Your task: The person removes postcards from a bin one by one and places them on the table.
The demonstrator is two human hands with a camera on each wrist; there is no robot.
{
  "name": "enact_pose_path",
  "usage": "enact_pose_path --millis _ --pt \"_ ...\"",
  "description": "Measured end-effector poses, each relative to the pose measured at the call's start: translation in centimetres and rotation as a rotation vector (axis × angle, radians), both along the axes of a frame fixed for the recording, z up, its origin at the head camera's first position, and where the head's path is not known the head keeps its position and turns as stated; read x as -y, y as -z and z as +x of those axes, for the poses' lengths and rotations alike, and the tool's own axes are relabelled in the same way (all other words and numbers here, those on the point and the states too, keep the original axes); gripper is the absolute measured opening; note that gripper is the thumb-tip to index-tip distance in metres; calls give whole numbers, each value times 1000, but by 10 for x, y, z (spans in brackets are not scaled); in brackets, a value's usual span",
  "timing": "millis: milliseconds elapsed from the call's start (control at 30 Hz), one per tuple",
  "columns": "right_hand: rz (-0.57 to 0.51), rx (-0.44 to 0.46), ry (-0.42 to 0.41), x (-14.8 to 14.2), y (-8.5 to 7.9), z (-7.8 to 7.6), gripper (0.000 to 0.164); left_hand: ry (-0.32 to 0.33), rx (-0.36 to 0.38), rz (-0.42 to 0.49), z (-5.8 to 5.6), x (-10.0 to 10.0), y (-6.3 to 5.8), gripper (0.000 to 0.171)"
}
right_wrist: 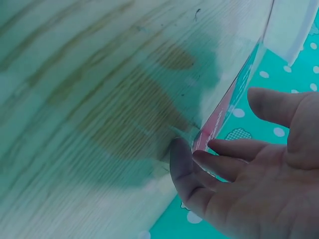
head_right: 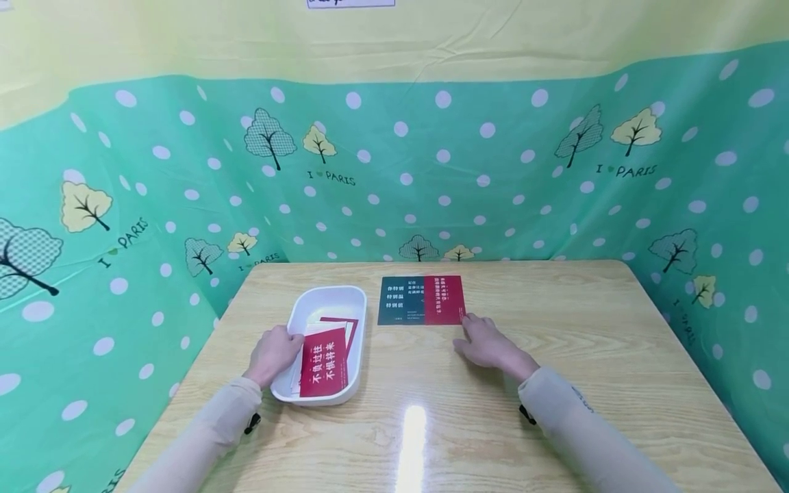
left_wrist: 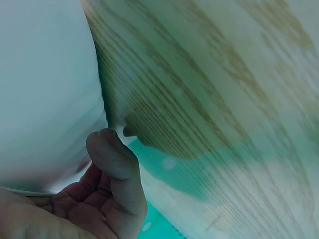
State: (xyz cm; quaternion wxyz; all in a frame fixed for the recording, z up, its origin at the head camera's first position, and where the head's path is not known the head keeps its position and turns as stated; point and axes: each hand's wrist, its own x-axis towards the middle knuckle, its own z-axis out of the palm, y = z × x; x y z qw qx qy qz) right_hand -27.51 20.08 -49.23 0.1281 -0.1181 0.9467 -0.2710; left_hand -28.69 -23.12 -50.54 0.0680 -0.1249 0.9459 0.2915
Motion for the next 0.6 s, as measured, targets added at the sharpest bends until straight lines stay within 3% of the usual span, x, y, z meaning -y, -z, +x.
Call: enact_pose_path --millis 333,600 --pt "-129 21 13 -2 -10 2 62 12 -19 -1 1 1 1 31" --pt "-121 21 35 -2 -22 -4 64 18 -22 1 1 1 0 32"
